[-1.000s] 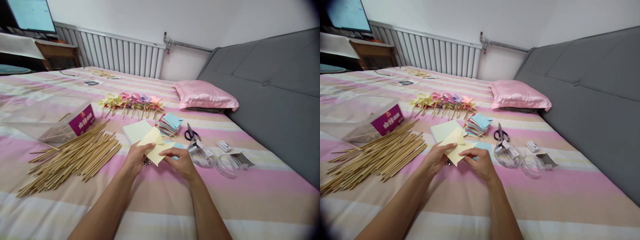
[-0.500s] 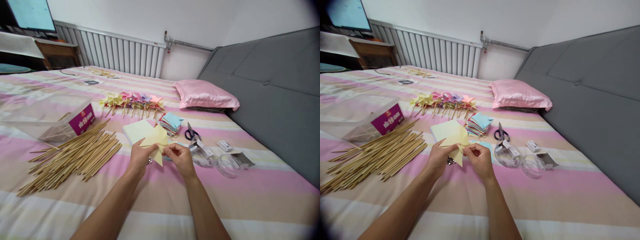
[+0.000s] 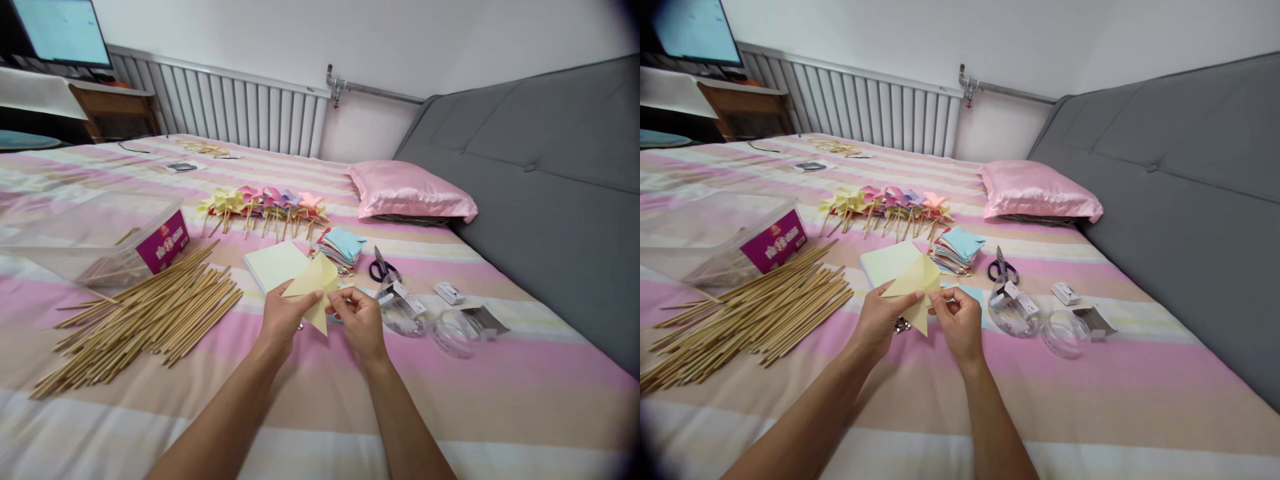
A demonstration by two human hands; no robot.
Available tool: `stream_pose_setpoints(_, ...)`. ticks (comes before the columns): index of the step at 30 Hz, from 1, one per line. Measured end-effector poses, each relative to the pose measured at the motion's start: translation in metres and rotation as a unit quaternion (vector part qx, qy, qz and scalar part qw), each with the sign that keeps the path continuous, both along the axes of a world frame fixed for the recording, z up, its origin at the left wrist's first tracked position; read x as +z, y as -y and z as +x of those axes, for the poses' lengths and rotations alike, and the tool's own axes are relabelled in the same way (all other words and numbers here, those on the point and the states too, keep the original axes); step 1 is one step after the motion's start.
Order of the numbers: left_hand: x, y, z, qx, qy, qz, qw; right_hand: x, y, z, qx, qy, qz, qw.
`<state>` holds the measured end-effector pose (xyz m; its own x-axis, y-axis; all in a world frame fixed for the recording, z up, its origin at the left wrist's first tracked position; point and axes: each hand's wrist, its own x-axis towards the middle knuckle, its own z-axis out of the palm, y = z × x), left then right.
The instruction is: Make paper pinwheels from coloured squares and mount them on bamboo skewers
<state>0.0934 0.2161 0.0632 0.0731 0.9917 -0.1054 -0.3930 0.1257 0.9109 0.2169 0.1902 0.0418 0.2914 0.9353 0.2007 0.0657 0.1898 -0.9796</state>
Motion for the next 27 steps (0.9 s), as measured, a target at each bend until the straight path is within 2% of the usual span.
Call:
stream_pose_setpoints(10,-0.005,-0.001,-0.001,-0.006,-0.038,0.012,0.999,0.001,0.0,0.0,-0.01,-0.002,-0.007,1.0)
stream_pose_setpoints(19,-0.003,-0.001,0.0,-0.004,-0.017,-0.004,1.0,0.002,0.001,0.0,0.01,0.001,0.006,1.0)
stream_pose_setpoints(27,-0.001,-0.002,0.001,-0.013,0.061,-0.048,0.997,0.002,-0.001,-0.01,-0.004,-0.174,0.027,0.984)
